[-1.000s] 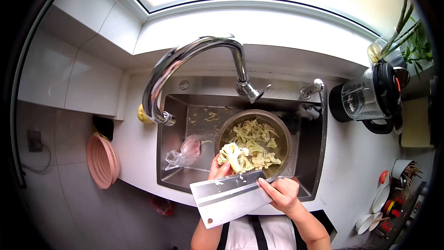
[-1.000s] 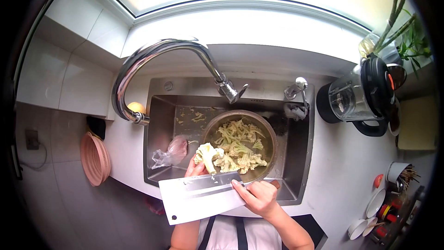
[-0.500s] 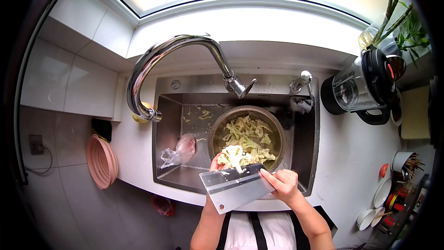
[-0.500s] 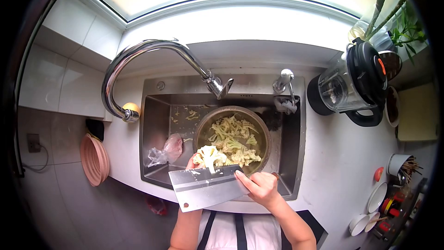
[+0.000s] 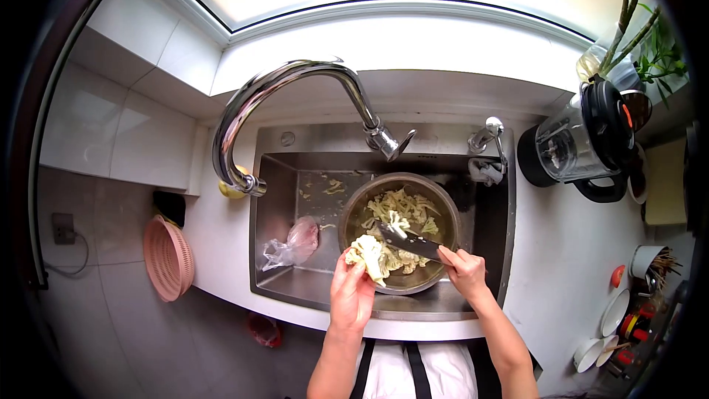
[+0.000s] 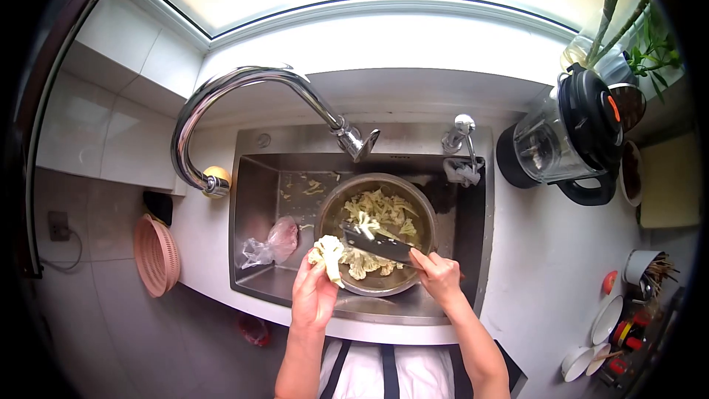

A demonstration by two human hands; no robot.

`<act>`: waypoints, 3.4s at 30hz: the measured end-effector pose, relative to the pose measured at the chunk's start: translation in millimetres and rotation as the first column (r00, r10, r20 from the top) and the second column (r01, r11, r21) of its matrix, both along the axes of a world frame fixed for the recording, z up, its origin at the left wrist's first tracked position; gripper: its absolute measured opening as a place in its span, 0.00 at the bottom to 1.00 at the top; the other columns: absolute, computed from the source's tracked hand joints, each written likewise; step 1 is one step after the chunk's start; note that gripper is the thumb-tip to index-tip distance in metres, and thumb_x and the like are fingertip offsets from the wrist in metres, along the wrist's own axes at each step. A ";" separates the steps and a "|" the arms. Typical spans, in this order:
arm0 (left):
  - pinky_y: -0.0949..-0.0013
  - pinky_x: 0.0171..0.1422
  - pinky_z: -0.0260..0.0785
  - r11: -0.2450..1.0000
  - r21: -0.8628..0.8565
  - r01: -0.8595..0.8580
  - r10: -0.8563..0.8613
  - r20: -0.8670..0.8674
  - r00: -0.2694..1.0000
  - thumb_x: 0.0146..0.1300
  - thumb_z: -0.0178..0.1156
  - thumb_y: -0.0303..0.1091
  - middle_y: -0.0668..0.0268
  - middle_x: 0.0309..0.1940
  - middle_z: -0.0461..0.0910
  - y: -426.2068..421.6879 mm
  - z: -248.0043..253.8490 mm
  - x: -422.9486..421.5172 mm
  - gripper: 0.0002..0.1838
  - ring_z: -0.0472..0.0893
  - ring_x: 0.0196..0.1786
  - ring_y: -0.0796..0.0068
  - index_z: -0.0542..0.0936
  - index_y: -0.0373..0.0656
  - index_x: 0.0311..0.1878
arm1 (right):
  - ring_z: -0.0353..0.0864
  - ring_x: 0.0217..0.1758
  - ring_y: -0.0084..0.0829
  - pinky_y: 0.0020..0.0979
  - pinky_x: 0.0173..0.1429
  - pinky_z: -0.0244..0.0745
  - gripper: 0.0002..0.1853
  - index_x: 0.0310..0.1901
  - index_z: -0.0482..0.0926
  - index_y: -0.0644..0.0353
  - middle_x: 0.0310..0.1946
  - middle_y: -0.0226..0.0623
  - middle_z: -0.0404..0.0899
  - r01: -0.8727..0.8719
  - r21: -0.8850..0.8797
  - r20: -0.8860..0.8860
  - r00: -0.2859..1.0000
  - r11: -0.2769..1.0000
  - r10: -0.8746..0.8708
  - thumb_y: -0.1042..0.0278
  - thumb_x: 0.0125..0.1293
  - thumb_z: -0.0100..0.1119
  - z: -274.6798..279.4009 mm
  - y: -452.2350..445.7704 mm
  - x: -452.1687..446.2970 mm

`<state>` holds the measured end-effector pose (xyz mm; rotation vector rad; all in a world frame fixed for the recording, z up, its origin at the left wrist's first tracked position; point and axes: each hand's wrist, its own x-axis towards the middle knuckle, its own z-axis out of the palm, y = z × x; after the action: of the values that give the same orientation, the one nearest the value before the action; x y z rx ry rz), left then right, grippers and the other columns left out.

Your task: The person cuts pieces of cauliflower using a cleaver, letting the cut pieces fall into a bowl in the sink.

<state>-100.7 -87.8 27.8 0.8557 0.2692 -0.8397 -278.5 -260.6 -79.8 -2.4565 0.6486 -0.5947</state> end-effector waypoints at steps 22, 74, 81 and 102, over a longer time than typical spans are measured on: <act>0.59 0.68 0.72 0.991 -0.132 0.030 -0.051 -0.157 0.986 0.72 0.49 0.29 0.58 0.60 0.77 -2.6 -2.5 7.6 0.25 0.79 0.60 0.65 0.64 0.42 0.71 | 0.64 0.12 0.25 0.29 0.18 0.58 0.18 0.46 0.87 0.55 0.14 0.24 0.64 -0.135 -0.065 0.177 0.973 0.989 0.145 0.76 0.51 0.76 93.1 27.0 -6.3; 0.61 0.66 0.73 0.993 -0.112 0.040 -0.064 -0.222 0.973 0.72 0.60 0.42 0.66 0.62 0.77 13.7 -32.2 0.0 0.27 0.79 0.62 0.69 0.66 0.48 0.70 | 0.70 0.14 0.27 0.31 0.20 0.67 0.16 0.47 0.87 0.54 0.15 0.27 0.65 -0.120 -0.096 0.054 0.991 0.988 0.125 0.73 0.54 0.72 32.7 20.2 5.4; 0.65 0.55 0.75 0.996 0.019 0.092 -0.084 -0.266 0.960 0.63 0.68 0.44 0.69 0.49 0.82 -1.6 -15.2 -12.1 0.19 0.81 0.50 0.71 0.80 0.48 0.54 | 0.71 0.14 0.31 0.33 0.19 0.67 0.17 0.48 0.86 0.53 0.16 0.30 0.67 -0.152 -0.074 0.117 0.980 0.986 0.160 0.71 0.55 0.72 51.4 13.9 22.3; 0.68 0.56 0.78 0.980 0.200 0.025 -0.080 0.274 0.958 0.69 0.61 0.23 0.61 0.56 0.78 -6.0 3.8 13.5 0.24 0.80 0.55 0.73 0.66 0.39 0.66 | 0.61 0.13 0.26 0.30 0.19 0.56 0.15 0.43 0.88 0.55 0.14 0.26 0.61 -0.078 -0.151 0.070 0.994 0.985 0.089 0.76 0.52 0.75 87.7 21.2 -37.3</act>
<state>-87.2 -93.8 31.6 1.1575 0.0780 -0.7377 -315.7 -239.3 7.9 -2.5693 0.4836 -0.7227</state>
